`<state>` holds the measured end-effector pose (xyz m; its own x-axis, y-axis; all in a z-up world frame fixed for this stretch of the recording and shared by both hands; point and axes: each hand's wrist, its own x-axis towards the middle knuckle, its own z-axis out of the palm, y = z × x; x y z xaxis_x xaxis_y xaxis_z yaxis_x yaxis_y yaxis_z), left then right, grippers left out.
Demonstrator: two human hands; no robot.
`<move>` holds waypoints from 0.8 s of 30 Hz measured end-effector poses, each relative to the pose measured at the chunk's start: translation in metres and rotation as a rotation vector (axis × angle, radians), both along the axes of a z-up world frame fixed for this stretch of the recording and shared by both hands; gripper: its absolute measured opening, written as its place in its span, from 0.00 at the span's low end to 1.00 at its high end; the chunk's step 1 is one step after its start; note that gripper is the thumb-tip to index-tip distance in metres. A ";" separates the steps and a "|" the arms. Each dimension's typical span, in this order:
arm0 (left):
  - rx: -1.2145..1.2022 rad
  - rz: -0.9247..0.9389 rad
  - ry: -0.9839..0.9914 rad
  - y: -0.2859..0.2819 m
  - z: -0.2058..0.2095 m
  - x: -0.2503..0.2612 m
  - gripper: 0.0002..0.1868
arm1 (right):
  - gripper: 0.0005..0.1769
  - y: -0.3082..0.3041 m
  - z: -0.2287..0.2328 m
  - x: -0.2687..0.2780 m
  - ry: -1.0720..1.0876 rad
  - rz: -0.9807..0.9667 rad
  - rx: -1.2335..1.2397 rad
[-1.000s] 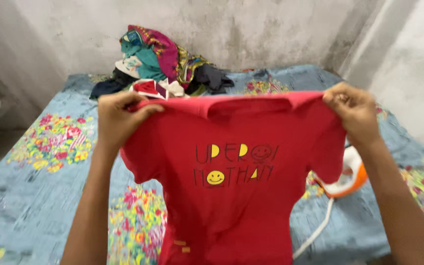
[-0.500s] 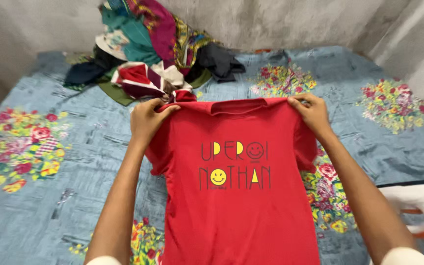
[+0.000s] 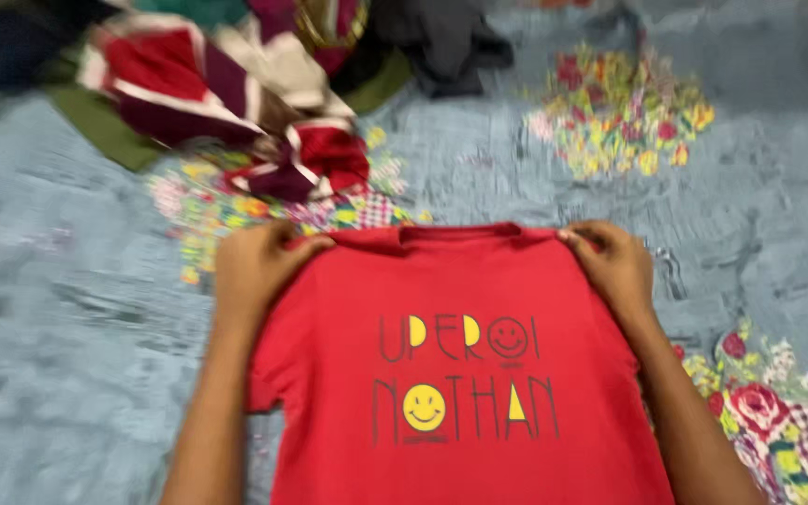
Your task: The person irons a red t-shirt laid on a bed. They use an electric iron to smooth the back and front of the shirt, flip it over to iron the other side, and adjust the sleeves and body while ironing.
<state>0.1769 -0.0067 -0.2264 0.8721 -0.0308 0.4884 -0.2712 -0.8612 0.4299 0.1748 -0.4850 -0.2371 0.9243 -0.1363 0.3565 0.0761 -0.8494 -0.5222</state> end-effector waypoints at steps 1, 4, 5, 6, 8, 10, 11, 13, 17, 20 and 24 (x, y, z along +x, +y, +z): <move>0.010 -0.018 -0.006 -0.006 -0.004 0.001 0.32 | 0.17 -0.005 0.004 -0.008 0.016 -0.018 0.000; 0.056 0.012 -0.001 0.002 0.005 0.001 0.32 | 0.16 0.010 0.007 -0.004 0.083 -0.020 -0.013; 0.044 0.025 0.022 0.002 0.008 0.001 0.31 | 0.15 0.013 0.010 -0.003 0.100 -0.028 -0.033; 0.026 0.035 0.047 -0.002 0.009 0.000 0.31 | 0.15 0.012 0.014 -0.003 0.076 -0.007 -0.028; -0.065 0.025 0.045 -0.006 0.014 -0.002 0.30 | 0.16 0.011 0.016 -0.004 0.029 0.025 -0.003; -0.096 0.021 0.010 -0.007 0.020 -0.003 0.29 | 0.16 0.008 0.014 -0.004 -0.039 0.071 0.062; -0.088 0.026 -0.025 -0.006 0.022 -0.005 0.30 | 0.16 0.006 0.013 -0.005 -0.076 0.091 0.095; -0.082 0.032 -0.084 -0.003 0.024 0.000 0.30 | 0.15 0.003 0.014 -0.001 -0.161 0.095 0.123; 0.032 0.089 -0.066 0.005 0.010 0.000 0.32 | 0.14 0.012 0.010 0.002 -0.059 0.142 -0.064; 0.101 0.123 -0.030 0.007 0.003 0.007 0.34 | 0.14 0.022 0.013 0.005 -0.031 0.084 -0.033; 0.100 0.099 -0.106 0.008 -0.005 0.012 0.34 | 0.15 0.021 0.013 0.010 -0.110 0.099 -0.103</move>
<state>0.1893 0.0018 -0.2311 0.8168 -0.0004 0.5770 -0.2222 -0.9231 0.3139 0.1843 -0.4643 -0.2241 0.8861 -0.0040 0.4635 0.2141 -0.8834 -0.4169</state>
